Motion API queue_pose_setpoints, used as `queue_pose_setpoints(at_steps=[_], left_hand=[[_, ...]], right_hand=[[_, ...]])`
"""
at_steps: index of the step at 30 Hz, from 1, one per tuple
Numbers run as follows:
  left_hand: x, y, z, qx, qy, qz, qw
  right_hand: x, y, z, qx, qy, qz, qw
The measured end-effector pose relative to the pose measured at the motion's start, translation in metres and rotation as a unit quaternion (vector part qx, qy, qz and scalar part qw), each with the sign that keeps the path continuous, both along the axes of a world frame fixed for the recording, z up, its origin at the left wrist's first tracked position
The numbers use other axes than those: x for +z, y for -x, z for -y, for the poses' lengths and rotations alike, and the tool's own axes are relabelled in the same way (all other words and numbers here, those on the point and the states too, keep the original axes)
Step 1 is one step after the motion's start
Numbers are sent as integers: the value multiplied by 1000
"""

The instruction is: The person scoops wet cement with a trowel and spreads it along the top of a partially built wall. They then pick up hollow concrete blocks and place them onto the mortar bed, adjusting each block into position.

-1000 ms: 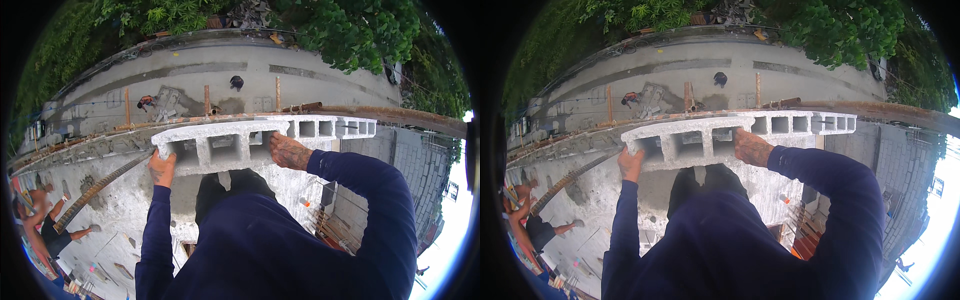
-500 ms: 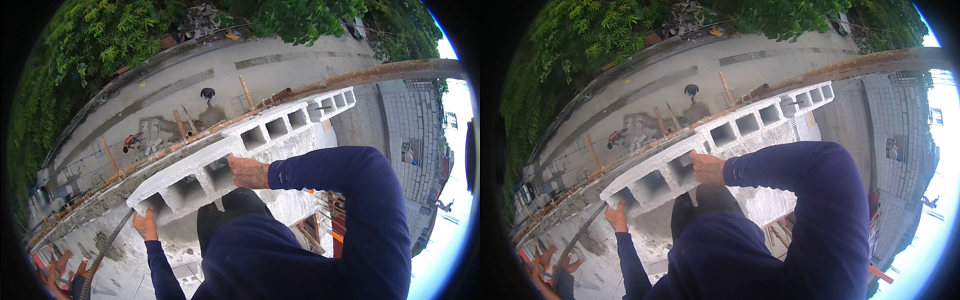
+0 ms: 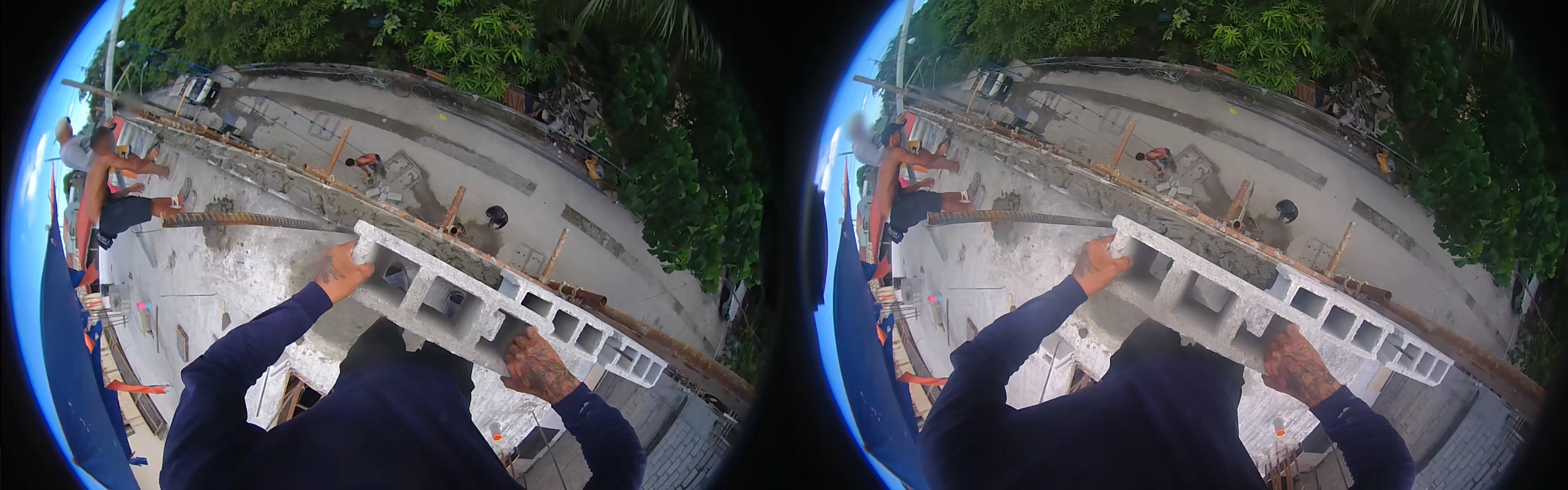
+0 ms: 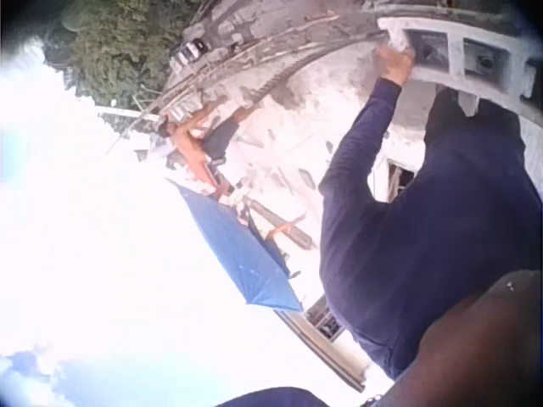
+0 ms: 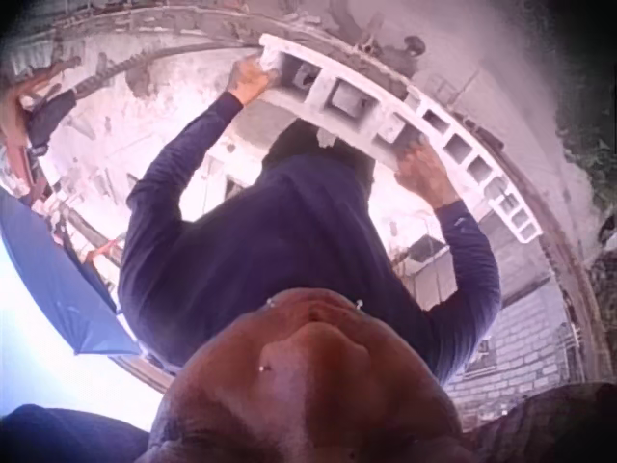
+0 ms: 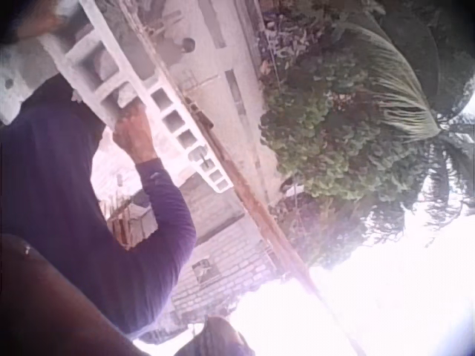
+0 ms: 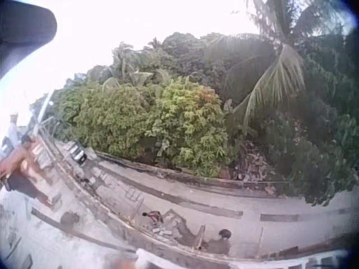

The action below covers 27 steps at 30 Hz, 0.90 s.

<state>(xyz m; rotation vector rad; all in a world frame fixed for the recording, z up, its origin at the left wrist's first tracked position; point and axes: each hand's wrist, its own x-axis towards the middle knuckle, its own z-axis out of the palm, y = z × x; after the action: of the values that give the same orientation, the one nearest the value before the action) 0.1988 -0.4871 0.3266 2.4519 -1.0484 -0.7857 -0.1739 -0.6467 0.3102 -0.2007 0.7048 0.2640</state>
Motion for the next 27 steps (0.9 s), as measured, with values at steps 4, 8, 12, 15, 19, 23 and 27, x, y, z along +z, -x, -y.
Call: queue_pose_setpoints(at_steps=[4, 8, 12, 15, 19, 23, 27], left_hand=[[55, 18, 8, -22, -48, 20, 998], [140, 40, 13, -31, -53, 73, 995], [231, 55, 5, -77, 24, 184, 980], [303, 59, -2, -105, 23, 169, 980], [410, 74, -12, -101, 70, 162, 979], [462, 88, -20, 4, 78, 279, 957], [472, 50, -24, 91, 120, 209, 966]], right_hand=[[43, 20, 1, 429, 793, 230, 367], [121, 17, -3, 494, 794, 225, 275], [193, 24, -11, 455, 828, 208, 253], [241, 28, -16, 381, 872, 211, 222], [292, 20, -15, 323, 919, 187, 129], [324, -13, -6, 263, 937, 212, 93], [358, -53, 10, 282, 929, 227, 70]])
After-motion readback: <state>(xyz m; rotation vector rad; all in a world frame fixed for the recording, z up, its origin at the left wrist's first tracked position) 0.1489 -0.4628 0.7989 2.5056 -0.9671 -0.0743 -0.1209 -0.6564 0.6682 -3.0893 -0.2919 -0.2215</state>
